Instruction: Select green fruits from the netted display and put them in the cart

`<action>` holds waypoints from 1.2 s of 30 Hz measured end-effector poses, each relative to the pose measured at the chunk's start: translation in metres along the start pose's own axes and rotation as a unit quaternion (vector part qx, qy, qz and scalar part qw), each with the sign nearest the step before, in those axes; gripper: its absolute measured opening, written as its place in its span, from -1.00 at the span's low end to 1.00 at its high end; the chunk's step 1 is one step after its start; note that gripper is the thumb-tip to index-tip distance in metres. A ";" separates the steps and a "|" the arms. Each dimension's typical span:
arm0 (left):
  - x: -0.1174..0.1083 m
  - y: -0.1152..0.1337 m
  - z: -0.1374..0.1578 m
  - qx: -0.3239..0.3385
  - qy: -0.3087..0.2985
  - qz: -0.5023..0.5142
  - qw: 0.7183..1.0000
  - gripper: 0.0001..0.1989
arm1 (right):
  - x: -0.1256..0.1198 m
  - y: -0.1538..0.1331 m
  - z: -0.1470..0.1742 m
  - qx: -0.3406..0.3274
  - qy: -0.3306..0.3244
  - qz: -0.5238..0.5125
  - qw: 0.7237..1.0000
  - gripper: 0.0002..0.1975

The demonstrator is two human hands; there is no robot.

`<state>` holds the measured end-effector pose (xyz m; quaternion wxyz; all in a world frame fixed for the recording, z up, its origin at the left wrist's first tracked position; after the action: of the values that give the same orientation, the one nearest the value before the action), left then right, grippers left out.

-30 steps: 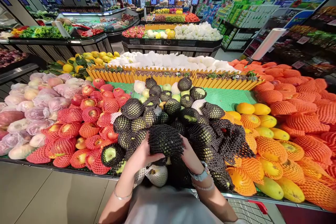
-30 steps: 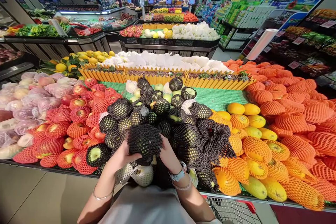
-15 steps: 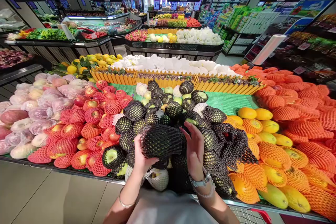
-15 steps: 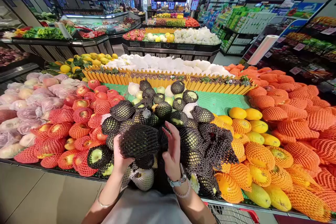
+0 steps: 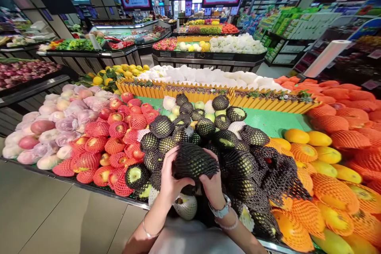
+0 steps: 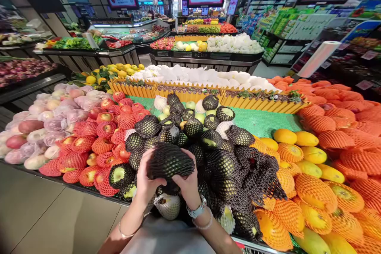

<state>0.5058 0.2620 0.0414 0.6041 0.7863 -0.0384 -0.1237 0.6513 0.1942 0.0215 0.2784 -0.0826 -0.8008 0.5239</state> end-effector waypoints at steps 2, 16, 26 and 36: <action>-0.003 0.004 -0.004 0.022 0.029 0.015 0.999 -0.37 | -0.008 0.009 0.002 0.017 0.044 -0.014 0.999 -0.34; 0.002 0.008 -0.008 0.043 -0.091 0.228 0.968 -0.24 | 0.023 -0.001 0.019 0.224 -0.037 -0.200 0.953 -0.34; 0.000 0.013 0.005 0.270 0.058 0.032 0.960 -0.67 | 0.028 0.000 0.014 0.204 -0.068 -0.159 0.963 -0.18; -0.005 -0.019 -0.006 -0.289 0.239 0.520 0.767 -0.85 | 0.029 -0.041 0.012 -0.020 -0.275 0.147 0.950 -0.41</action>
<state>0.5007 0.2735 0.0251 0.7644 0.4383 -0.2580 0.3963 0.6272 0.1793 0.0650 -0.0347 -0.0579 -0.8356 0.5452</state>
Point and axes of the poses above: each hand's wrist, its own z-axis away from the middle knuckle, its own x-axis out of the palm, y = z × x, the point moved 4 cm from there along -z, towards the middle knuckle, and after that the axes turned 9 degrees about -x, right-handed, at the moved point
